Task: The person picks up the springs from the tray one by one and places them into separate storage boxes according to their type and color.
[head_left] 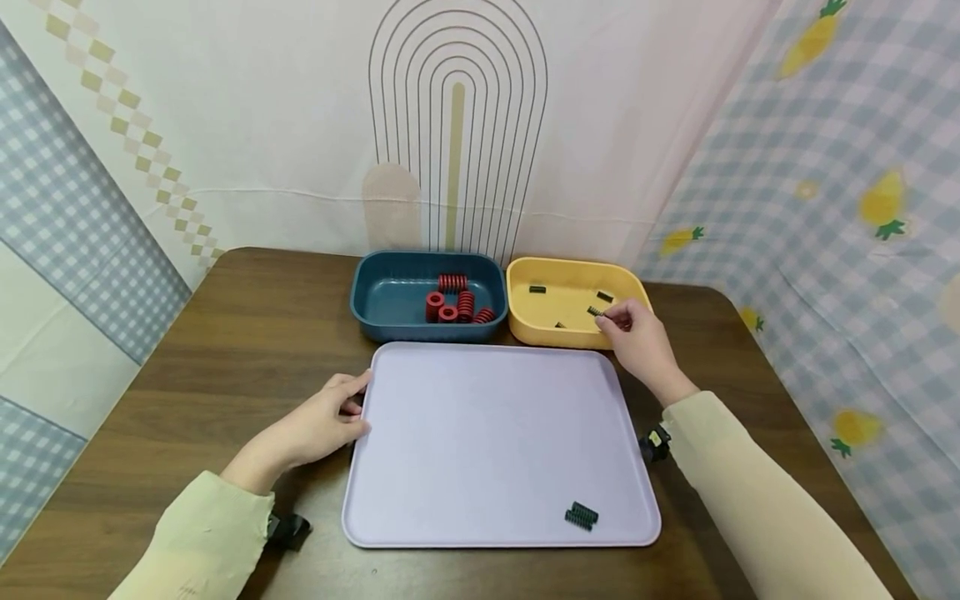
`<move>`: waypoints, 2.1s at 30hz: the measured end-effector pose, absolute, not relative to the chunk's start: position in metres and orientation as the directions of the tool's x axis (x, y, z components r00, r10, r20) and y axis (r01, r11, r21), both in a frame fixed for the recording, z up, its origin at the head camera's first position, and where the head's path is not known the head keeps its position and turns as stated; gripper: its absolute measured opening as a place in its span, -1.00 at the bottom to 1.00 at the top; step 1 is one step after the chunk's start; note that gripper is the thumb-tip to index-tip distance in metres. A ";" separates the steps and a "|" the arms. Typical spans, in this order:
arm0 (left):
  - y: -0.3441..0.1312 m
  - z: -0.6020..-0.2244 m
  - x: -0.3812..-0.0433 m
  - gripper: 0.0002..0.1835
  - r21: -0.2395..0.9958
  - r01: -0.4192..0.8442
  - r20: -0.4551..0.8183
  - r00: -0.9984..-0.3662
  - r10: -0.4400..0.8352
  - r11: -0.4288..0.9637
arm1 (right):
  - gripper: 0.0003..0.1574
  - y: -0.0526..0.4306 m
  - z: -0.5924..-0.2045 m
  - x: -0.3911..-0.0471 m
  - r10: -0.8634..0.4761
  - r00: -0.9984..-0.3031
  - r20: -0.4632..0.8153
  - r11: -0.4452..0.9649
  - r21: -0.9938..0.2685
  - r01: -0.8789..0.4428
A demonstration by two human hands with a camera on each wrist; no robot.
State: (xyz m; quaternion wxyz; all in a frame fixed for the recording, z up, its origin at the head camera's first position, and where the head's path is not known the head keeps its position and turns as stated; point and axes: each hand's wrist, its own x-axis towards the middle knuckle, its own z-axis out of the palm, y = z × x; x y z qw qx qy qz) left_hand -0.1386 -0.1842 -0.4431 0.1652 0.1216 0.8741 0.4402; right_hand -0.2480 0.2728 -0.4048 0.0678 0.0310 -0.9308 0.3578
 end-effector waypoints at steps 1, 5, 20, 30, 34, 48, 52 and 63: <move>-0.184 -0.443 -0.139 -0.18 0.811 0.068 -0.181 -0.916 0.359 0.581 | -0.67 0.273 -0.404 -0.248 -0.011 -0.988 0.151 0.743 -0.660 -0.109; -0.184 -0.443 -0.139 -0.19 0.816 0.067 -0.179 -0.915 0.361 0.575 | -0.66 0.272 -0.403 -0.250 -0.016 -0.987 0.160 0.751 -0.650 -0.118; -0.184 -0.442 -0.138 -0.19 0.821 0.061 -0.180 -0.916 0.358 0.568 | -0.71 0.272 -0.408 -0.254 -0.030 -0.984 0.178 0.769 -0.625 -0.137; -0.183 -0.442 -0.137 -0.20 0.821 0.055 -0.184 -0.916 0.356 0.568 | -0.50 0.275 -0.396 -0.236 -0.102 -0.974 0.200 0.731 -0.650 -0.210; -0.183 -0.442 -0.137 -0.19 0.821 0.052 -0.186 -0.917 0.352 0.569 | -0.40 0.274 -0.391 -0.217 -0.190 -0.965 0.182 0.723 -0.639 -0.263; -0.185 -0.443 -0.137 -0.19 0.818 0.065 -0.177 -0.917 0.357 0.572 | -0.40 0.263 -0.394 -0.130 -0.446 -0.894 -0.039 0.653 -0.698 -0.295; -0.184 -0.443 -0.137 -0.19 0.818 0.068 -0.173 -0.917 0.358 0.571 | -0.45 0.264 -0.406 -0.111 -0.511 -0.853 -0.104 0.638 -0.711 -0.296; -0.184 -0.443 -0.138 -0.18 0.815 0.070 -0.177 -0.915 0.361 0.576 | -0.62 0.266 -0.427 -0.092 -0.540 -0.799 -0.265 0.669 -0.711 -0.216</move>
